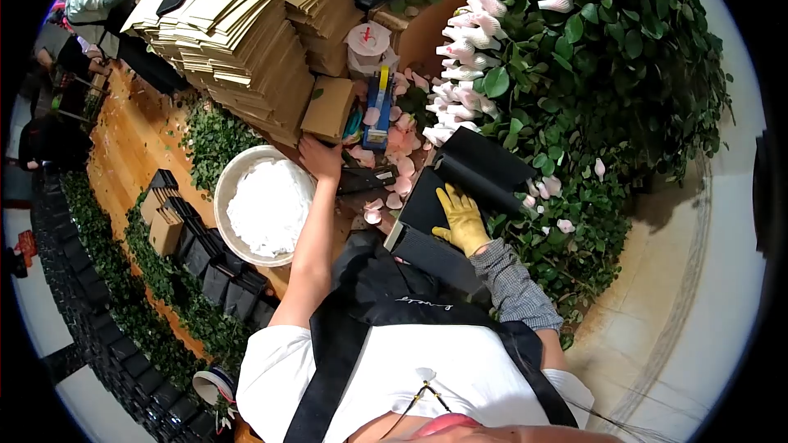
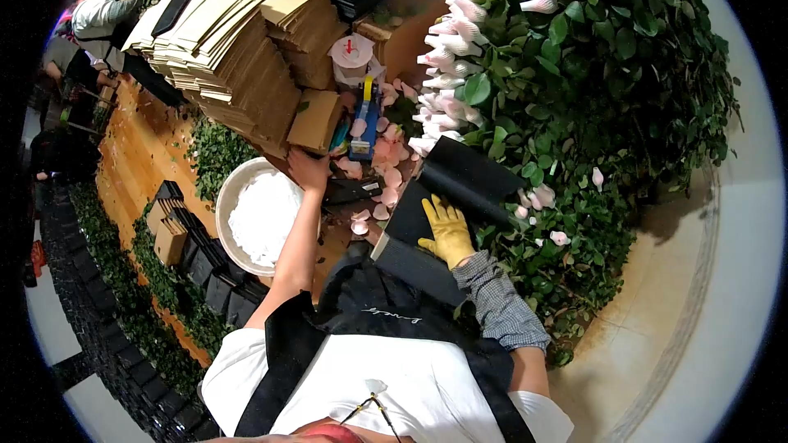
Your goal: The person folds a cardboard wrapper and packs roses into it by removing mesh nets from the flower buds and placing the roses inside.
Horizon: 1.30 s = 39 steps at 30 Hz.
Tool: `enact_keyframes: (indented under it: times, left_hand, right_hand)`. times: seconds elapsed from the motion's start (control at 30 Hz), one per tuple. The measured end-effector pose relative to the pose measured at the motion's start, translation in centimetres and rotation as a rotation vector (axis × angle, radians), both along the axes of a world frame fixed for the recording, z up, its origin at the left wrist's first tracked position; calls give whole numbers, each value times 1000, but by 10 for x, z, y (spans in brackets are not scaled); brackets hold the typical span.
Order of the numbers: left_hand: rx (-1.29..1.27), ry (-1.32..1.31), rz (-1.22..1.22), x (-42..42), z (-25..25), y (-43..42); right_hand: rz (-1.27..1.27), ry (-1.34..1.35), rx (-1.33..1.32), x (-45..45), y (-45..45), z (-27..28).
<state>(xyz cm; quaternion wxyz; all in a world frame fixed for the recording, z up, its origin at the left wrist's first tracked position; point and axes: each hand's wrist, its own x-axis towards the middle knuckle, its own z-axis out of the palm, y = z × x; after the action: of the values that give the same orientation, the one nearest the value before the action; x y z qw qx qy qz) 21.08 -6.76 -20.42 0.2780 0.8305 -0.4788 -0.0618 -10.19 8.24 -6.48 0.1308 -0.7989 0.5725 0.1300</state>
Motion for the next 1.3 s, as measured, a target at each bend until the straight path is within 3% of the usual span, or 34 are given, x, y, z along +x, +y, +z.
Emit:
enact_keyframes:
  times: [0.13, 0.33, 0.77, 0.87, 0.93, 1.0, 1.03, 1.07, 1.13, 1.3]
  left_hand:
    - [-66, -59, -40, 14, 10, 28]
    - [-86, 186, -125, 44, 22, 82]
    - [-142, 172, -207, 43, 24, 93]
    - [194, 104, -300, 61, 38, 92]
    - [642, 32, -289, 72, 81, 89]
    - [640, -40, -165, 69, 139, 84]
    - [409, -165, -67, 61, 156, 83]
    - [407, -169, -65, 61, 154, 79]
    - [-69, -125, -242, 58, 148, 68]
    - [154, -241, -340, 43, 122, 50]
  right_hand:
    - [-22, -16, 38, -1, -2, 0]
    - [-36, -38, 37, -1, -3, 0]
    - [-12, -38, -15, -1, 0, 0]
    - [-30, -29, -4, -3, -3, 1]
    - [-45, -40, 37, -1, -2, 3]
    - [-36, -48, 24, -3, 0, -1]
    - [-37, -45, 28, -1, -2, 4]
    - [-39, -42, 29, -2, -2, 2]
    - [-44, -33, 27, -2, 0, -2]
    - [-51, -33, 69, -3, -2, 0]
